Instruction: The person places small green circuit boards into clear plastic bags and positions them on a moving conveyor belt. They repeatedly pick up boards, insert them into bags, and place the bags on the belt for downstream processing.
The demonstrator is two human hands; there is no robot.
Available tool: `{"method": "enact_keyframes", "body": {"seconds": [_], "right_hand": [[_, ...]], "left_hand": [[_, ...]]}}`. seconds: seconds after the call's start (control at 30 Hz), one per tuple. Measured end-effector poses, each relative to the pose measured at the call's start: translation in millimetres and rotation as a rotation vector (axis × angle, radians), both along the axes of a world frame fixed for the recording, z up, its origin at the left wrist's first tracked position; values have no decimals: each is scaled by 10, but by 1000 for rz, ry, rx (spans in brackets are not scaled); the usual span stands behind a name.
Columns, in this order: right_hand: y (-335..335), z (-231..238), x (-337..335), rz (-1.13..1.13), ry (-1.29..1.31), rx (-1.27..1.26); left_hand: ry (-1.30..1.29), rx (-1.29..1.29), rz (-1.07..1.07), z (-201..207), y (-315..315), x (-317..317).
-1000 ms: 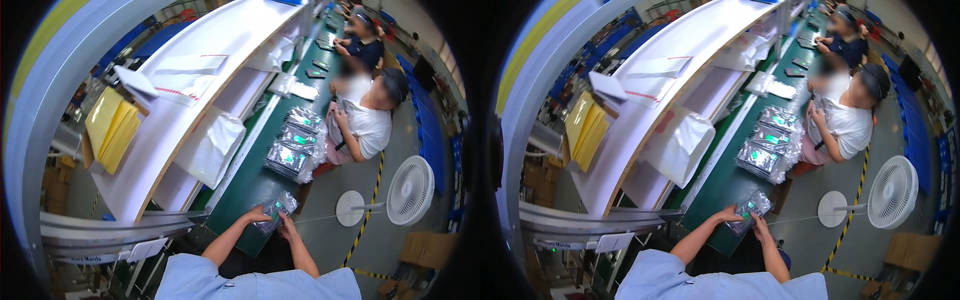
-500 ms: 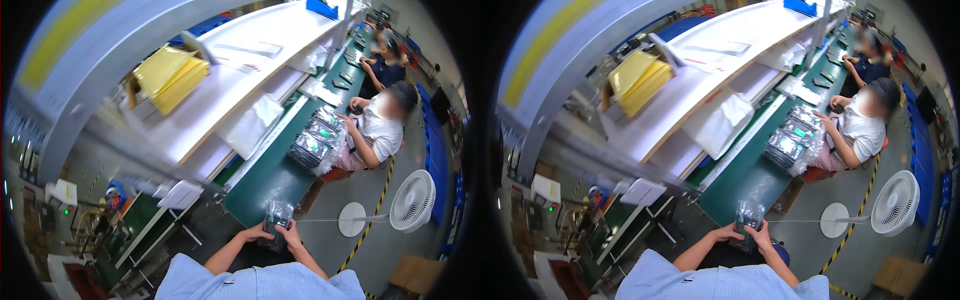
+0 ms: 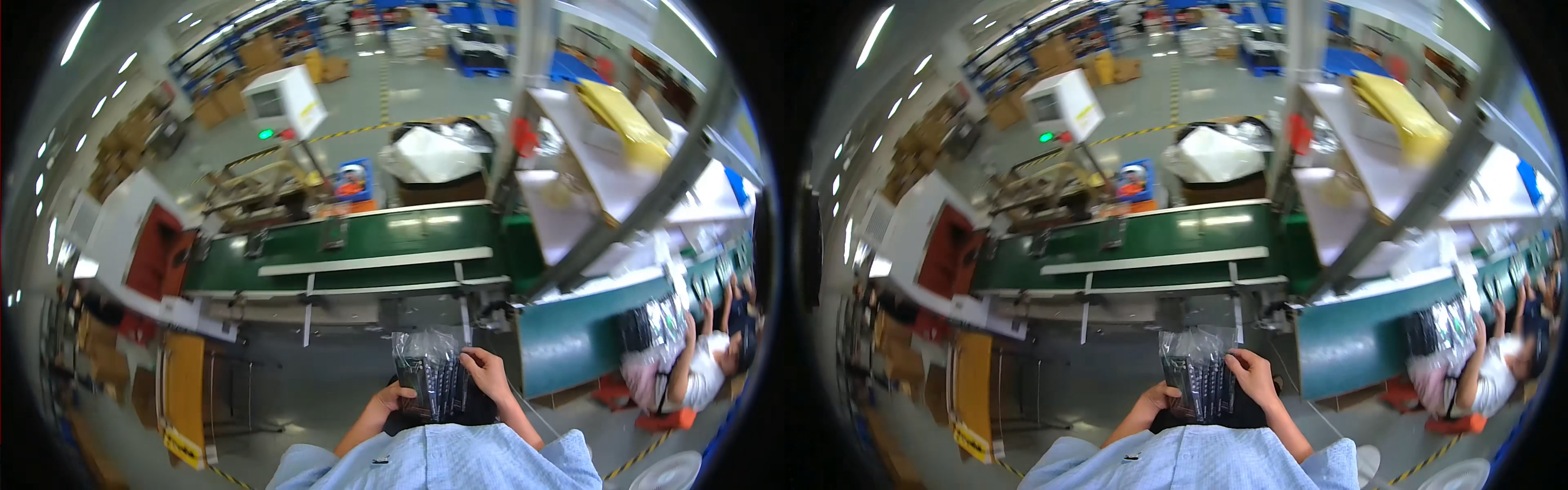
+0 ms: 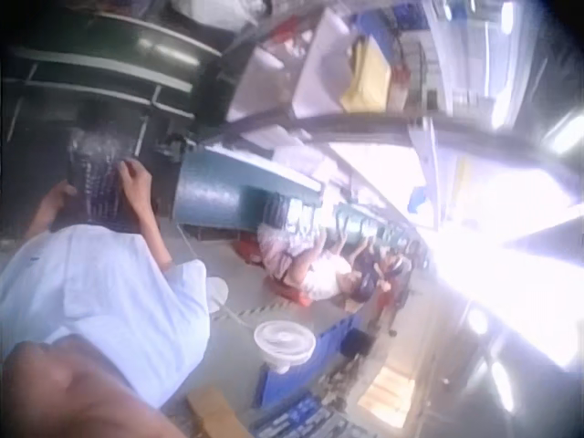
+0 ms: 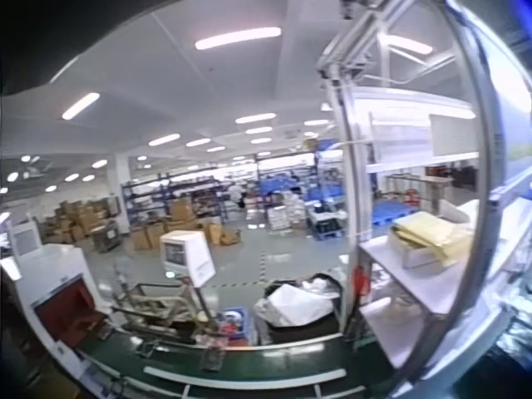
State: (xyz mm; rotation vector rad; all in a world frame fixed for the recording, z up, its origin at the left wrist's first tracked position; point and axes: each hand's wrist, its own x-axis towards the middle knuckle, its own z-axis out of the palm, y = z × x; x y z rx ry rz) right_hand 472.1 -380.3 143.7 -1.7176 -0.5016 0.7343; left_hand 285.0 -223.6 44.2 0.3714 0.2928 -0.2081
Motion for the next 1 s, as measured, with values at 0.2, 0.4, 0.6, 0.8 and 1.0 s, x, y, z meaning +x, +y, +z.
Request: {"method": "enact_keyframes", "body": {"seconds": [0.2, 0.4, 0.6, 0.8, 1.0], "right_hand": [[835, 118, -376, 121, -76, 56], [1429, 130, -234, 350, -120, 53], [1893, 279, 104, 631, -156, 2], [2402, -23, 1337, 218, -64, 89], [3016, -1043, 2963, -170, -406, -185]], "left_hand": [[64, -179, 436, -48, 294, -765], [-65, -106, 703, -95, 826, -822], [-70, -103, 1048, 405, 1423, -385], [299, 459, 1352, 200, 2001, -327], [66, 317, 1125, 400, 2186, 1]]}}
